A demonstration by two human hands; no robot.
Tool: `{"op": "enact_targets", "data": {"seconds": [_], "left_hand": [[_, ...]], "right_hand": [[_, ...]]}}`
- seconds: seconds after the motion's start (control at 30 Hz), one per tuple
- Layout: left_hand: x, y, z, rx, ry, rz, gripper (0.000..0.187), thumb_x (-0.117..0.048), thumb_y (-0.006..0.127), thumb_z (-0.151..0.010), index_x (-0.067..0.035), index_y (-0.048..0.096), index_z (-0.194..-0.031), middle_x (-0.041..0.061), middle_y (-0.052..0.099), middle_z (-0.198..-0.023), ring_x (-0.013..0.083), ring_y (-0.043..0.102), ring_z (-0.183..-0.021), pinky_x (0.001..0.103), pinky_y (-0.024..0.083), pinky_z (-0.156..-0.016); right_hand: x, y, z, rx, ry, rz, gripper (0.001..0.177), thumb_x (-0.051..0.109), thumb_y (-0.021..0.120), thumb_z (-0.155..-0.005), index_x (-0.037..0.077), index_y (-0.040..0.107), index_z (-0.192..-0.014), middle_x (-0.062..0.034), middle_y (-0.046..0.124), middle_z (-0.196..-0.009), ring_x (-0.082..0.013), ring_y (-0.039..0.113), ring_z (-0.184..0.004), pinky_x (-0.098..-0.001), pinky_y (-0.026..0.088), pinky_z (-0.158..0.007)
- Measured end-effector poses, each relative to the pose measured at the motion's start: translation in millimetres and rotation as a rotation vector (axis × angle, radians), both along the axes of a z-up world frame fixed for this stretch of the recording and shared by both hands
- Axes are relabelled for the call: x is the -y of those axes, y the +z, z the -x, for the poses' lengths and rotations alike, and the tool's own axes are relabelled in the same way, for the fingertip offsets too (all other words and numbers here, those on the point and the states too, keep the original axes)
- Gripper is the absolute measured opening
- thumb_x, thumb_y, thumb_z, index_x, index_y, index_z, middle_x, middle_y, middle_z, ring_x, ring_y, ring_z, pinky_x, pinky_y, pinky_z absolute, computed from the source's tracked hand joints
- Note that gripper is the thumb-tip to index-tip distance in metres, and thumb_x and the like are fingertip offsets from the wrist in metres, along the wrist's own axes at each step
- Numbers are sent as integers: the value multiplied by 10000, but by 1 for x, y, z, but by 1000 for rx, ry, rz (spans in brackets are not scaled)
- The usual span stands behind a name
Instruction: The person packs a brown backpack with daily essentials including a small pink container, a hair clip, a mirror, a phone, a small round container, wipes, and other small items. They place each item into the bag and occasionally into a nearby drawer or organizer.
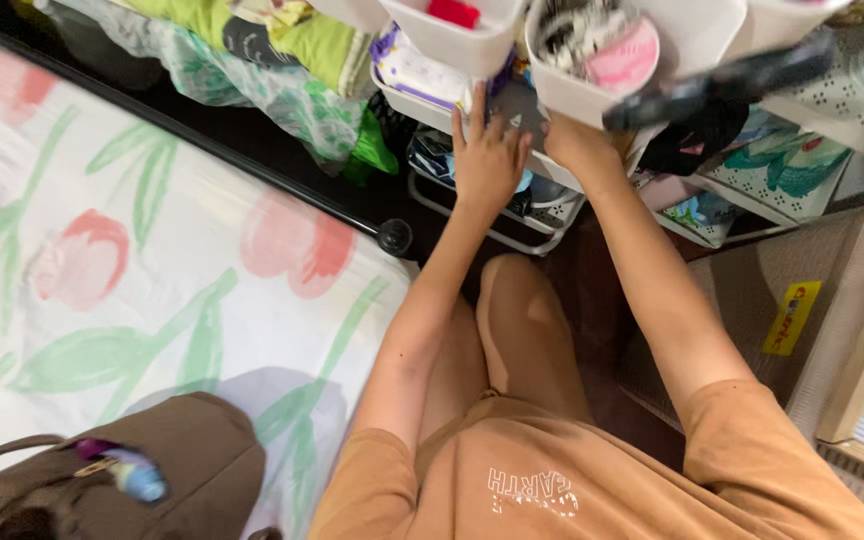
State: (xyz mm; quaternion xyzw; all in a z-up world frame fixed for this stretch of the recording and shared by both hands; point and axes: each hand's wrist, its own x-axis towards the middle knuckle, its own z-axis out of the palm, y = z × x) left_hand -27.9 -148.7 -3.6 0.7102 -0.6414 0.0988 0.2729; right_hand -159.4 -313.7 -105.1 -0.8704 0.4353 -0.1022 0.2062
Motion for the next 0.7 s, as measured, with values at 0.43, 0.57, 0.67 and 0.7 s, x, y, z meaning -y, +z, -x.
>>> {"op": "enact_targets", "data": {"seconds": [0.43,0.57,0.67,0.7], "left_hand": [[-79,67,20,-102,24,-265,441,-100,633,-788,-137,691,-1224,184,530,-1425,433,388,-1409,609,353,-1111],[-144,114,9,-647,59,-335,401,56,558,-853,-106,693,-1194,160,664,-1227,386,653,-1146,452,547,-964],[-208,155,11,-672,126,-188,316,104,517,-855,-67,670,-1072,187,655,-1065,404,671,-999,450,547,-846],[-228,169,14,-706,168,-206,266,74,533,-882,-56,658,-1077,190,665,-1047,403,673,-973,457,546,-832]], "right_hand": [[-154,136,35,84,69,219,592,173,668,-871,11,539,-1426,-339,535,-1381,-537,514,-1244,-579,411,-1032],[-225,196,59,43,158,-43,722,83,652,-855,50,460,-1550,-300,365,-1580,-453,443,-1343,-515,367,-1154],[-276,235,74,-120,197,-46,663,88,656,-879,37,465,-1512,-202,453,-1555,-372,448,-1419,-590,288,-1186],[-291,250,80,-159,200,-69,658,85,651,-880,53,466,-1510,-180,465,-1544,-348,452,-1414,-607,273,-1187]]}}
